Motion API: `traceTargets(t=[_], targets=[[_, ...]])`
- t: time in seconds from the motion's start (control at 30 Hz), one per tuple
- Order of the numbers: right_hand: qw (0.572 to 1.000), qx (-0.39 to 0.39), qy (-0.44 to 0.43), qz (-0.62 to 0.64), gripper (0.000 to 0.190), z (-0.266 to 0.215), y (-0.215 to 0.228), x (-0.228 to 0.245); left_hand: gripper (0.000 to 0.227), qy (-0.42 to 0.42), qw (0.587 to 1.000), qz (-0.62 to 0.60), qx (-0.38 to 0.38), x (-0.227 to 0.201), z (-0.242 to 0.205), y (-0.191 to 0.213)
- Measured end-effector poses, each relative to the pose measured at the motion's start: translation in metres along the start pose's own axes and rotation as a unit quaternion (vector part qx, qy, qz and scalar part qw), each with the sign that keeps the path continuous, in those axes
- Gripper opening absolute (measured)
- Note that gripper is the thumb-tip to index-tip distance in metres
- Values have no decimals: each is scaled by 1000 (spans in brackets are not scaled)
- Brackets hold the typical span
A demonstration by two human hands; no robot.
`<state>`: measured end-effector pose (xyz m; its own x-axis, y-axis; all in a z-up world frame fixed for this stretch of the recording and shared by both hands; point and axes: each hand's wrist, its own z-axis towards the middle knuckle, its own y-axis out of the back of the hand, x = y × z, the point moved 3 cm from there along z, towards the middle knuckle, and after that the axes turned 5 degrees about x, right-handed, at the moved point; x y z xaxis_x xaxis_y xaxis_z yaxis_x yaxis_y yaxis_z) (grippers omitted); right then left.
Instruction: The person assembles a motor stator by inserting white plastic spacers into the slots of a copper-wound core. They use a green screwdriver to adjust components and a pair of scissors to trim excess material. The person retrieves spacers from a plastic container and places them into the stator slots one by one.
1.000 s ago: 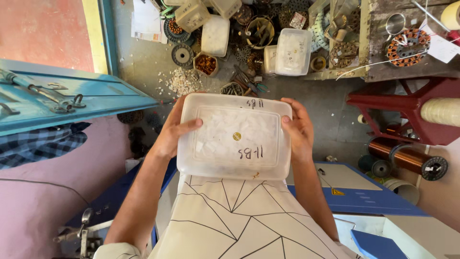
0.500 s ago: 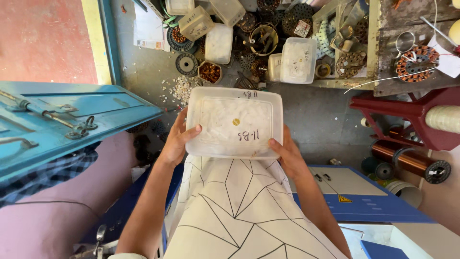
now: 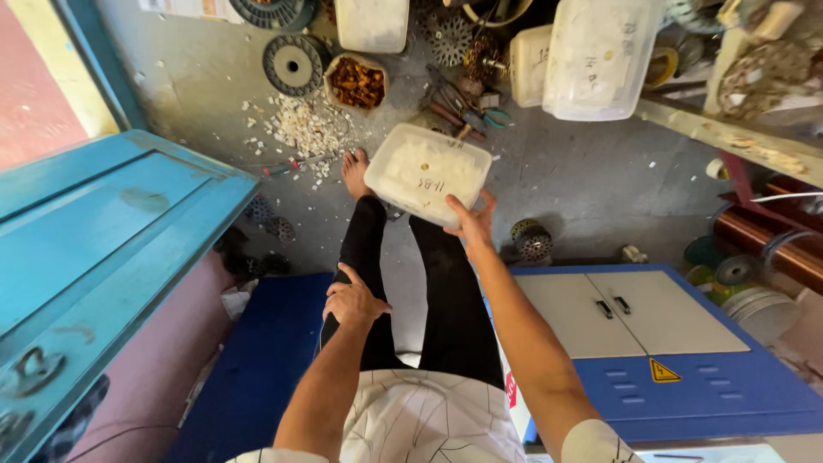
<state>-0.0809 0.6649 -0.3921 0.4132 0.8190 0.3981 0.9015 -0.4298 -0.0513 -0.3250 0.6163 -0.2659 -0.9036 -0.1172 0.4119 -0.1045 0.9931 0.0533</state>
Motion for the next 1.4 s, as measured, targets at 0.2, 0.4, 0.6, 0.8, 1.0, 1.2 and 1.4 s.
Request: traceTargets(t=[0.2,0.4,0.6,0.8,1.0,1.2,1.4], targets=[[988,63,102,95,88,94,-49,51,119,27,997,-12,-73,-24,50,30],[920,225,266,177,69,154,-119,144,114,29,996,-21,-85,-41,57,46],[904,82,207,364,59,186,-67,122,112,27,996,-17,-78,-48,51,54],[869,-122,97,470,113,204,97,97,111,23,996,3,-82,-46,55,52],[884,-17,177,433,106,233,156,120,109,24,998,1,-53,-40,58,49],[905,-55,218,362,91,193,115,119,105,5,997,31,-72,-32,64,40],[902,97,262,330,99,131,-24,138,106,-3,998,31,-56,-28,69,33]])
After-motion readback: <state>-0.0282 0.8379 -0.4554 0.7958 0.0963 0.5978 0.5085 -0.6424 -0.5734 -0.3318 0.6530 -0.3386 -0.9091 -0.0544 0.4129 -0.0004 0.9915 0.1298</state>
